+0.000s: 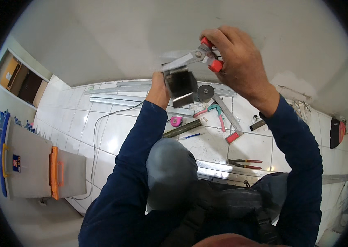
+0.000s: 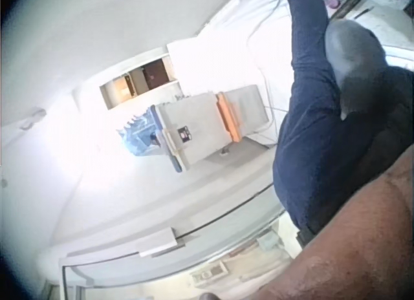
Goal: The person trims the end of a metal profile using pincers and cuts notches along its edges using shears.
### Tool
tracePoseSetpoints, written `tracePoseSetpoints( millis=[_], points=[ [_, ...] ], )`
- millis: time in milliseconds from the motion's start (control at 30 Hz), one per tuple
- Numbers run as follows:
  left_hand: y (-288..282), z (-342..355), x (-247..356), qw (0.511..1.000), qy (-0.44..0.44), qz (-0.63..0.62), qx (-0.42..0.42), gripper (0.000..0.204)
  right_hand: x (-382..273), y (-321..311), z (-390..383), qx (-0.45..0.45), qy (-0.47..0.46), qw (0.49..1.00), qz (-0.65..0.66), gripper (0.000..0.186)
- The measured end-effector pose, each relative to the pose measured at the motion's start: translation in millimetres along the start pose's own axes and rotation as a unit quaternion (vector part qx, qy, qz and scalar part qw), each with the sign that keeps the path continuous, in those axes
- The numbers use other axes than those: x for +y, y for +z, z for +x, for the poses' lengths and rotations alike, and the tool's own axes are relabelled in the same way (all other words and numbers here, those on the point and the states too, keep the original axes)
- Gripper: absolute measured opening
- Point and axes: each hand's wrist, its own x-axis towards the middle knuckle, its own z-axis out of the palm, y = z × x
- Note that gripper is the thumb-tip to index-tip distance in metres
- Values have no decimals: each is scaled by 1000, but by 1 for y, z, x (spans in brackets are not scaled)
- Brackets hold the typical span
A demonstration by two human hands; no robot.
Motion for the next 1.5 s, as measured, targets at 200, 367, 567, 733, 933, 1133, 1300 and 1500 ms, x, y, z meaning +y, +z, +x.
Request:
tracePoseSetpoints(
  millis=[200, 367, 567, 733, 933, 1133, 1300, 1500],
  points=[
    [15, 1, 4, 977, 151, 131, 72, 48, 12, -36, -59, -247, 359, 818, 374, 30],
    [-16, 18, 36, 993, 37, 112, -23, 58, -11, -41, -77, -398, 355, 722, 440, 35],
    [-7, 22, 19, 982, 9, 184, 49, 50, -20, -23, -89, -317, 411, 810, 272, 29],
    [-25, 29, 30, 989, -64, 118, 59, 46, -38, -34, -75, -258, 282, 867, 321, 26],
    [-35, 35, 36, 989, -44, 131, 45, 47, -30, -27, -83, -258, 311, 846, 349, 27],
    [-19, 29, 20, 971, -3, 193, 140, 49, -33, -35, -74, -364, 429, 626, 540, 22],
    [-5, 23, 2, 952, 52, 247, 172, 49, -34, -29, -82, -332, 383, 663, 550, 27],
    [-10, 25, 5, 963, 49, 210, 161, 51, -37, -27, -85, -332, 374, 689, 525, 30]
  ],
)
